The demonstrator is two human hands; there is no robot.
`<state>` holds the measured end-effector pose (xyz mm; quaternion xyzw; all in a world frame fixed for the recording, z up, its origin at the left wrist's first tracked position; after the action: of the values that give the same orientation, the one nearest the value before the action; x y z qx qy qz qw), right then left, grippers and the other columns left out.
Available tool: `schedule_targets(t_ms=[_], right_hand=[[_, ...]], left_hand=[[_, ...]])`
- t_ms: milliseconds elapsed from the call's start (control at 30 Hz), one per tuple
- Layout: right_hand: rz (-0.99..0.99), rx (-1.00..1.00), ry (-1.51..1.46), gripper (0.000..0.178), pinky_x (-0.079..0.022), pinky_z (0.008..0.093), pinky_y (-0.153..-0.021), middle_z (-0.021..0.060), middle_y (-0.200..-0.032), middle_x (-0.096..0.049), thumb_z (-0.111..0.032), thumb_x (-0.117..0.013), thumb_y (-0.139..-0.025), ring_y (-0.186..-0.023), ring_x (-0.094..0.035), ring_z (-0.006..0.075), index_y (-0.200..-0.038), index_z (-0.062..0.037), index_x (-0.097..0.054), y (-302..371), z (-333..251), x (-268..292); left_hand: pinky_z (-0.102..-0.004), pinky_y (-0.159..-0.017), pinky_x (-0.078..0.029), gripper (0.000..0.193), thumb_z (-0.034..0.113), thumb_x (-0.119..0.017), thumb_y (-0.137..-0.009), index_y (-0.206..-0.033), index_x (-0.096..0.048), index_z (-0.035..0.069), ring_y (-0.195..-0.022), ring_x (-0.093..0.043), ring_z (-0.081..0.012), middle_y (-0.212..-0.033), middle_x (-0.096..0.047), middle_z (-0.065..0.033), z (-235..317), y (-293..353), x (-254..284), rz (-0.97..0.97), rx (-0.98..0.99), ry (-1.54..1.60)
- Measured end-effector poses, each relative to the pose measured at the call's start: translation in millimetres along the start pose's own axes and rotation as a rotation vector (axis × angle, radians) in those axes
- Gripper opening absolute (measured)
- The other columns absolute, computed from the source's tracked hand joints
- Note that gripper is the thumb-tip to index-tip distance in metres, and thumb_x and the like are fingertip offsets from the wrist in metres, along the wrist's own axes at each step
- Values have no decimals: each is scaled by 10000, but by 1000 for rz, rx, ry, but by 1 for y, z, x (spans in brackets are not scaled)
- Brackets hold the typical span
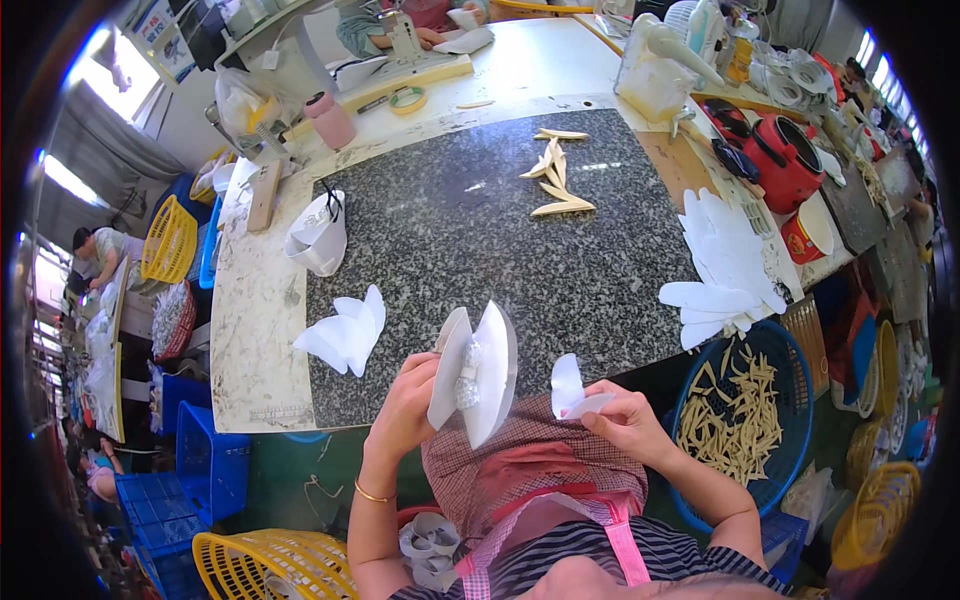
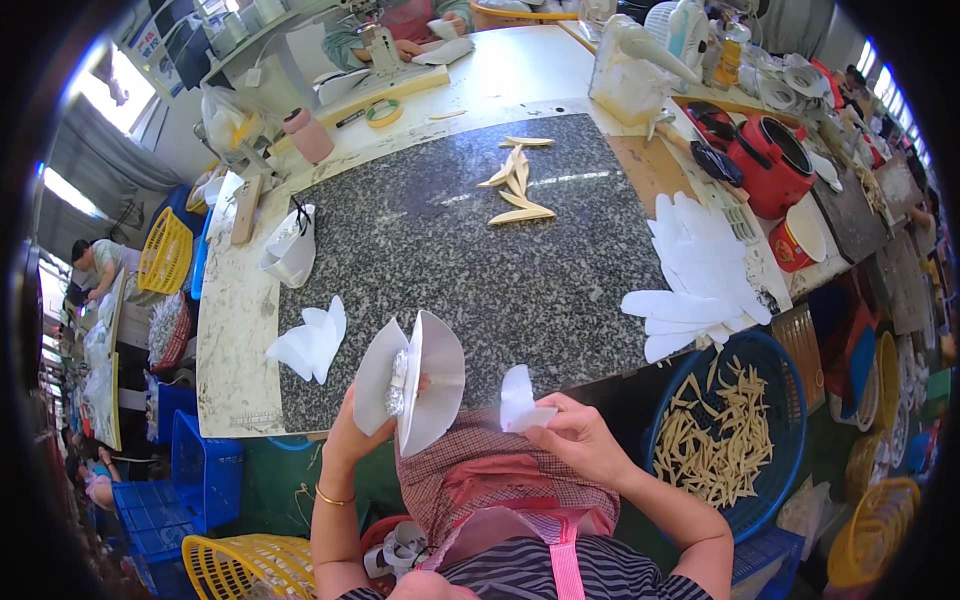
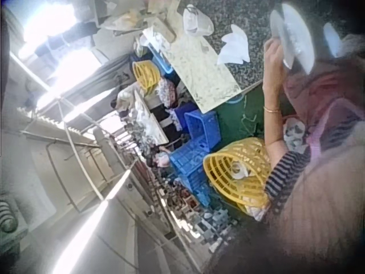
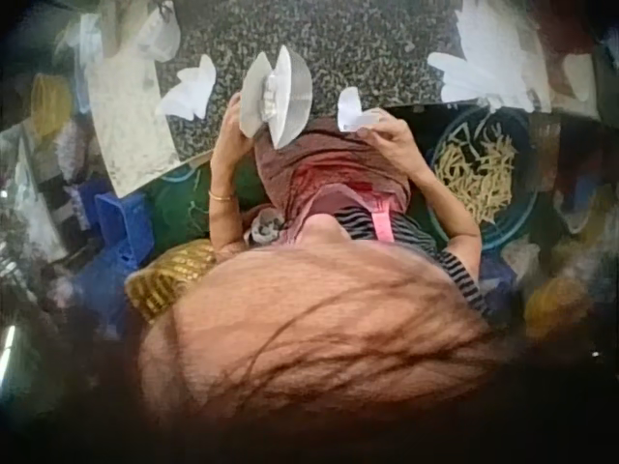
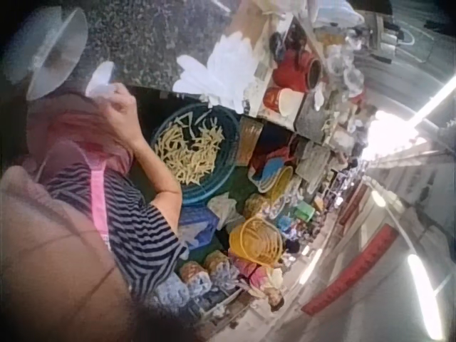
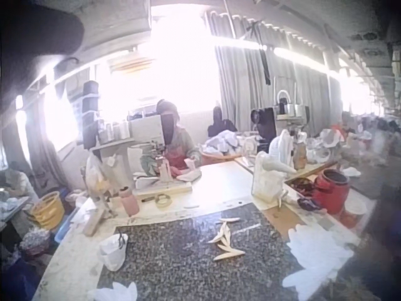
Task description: The person assembles shoe components by inserting foam pads and stiffener pieces into shoe uppers and shaping them by hand.
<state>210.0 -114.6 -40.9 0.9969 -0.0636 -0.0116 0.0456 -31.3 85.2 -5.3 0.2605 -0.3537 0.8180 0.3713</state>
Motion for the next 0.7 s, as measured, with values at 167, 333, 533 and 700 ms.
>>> schedule_targets(t_ms=[167,333,533,700], right_hand=[[22,331,176,310,-557,308,-790,87,-1115,-643,22,-786,-829,-947,-663,188,-1125,-68,-793,-22,-33,-4],[86,706,642,485,-581,352,-785,105,-1087,-616,58,-729,-743,-895,-675,252,-1212,-62,-740,-59,-56,-32],[-43,798,804,411,-583,360,-794,89,-1112,-635,4,-744,-743,-925,-690,257,-1153,-29,-734,-88,-42,-51],[-147,749,996,354,-493,312,-780,17,-1114,-662,-63,-776,-756,-896,-676,145,-1109,-84,-760,-96,-45,-52]], left_hand=[[-485,-1074,-435,443,83,-698,-774,-1207,-666,-5,-1213,-588,-425,-1258,-669,-198,-33,15,-12,-114,42,196],[-512,-1145,-390,512,81,-661,-809,-1311,-624,-16,-1324,-527,-451,-1352,-626,-223,-29,15,-11,-95,110,160],[-510,-1150,-393,544,67,-629,-809,-1348,-613,-8,-1325,-536,-440,-1368,-624,-211,-7,0,-3,-91,42,194],[-500,-1097,-423,568,88,-654,-799,-1356,-590,-1,-1263,-560,-434,-1388,-609,-197,-13,3,-5,-102,119,298]])
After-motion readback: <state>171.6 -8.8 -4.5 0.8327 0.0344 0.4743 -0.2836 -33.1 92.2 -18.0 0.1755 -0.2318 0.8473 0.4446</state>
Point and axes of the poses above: each hand's wrist, its own y-axis away from the middle knuckle, its own x-axis out of the back of the hand, z = x × y, the point moved 3 cm from there along -y, towards the middle knuckle
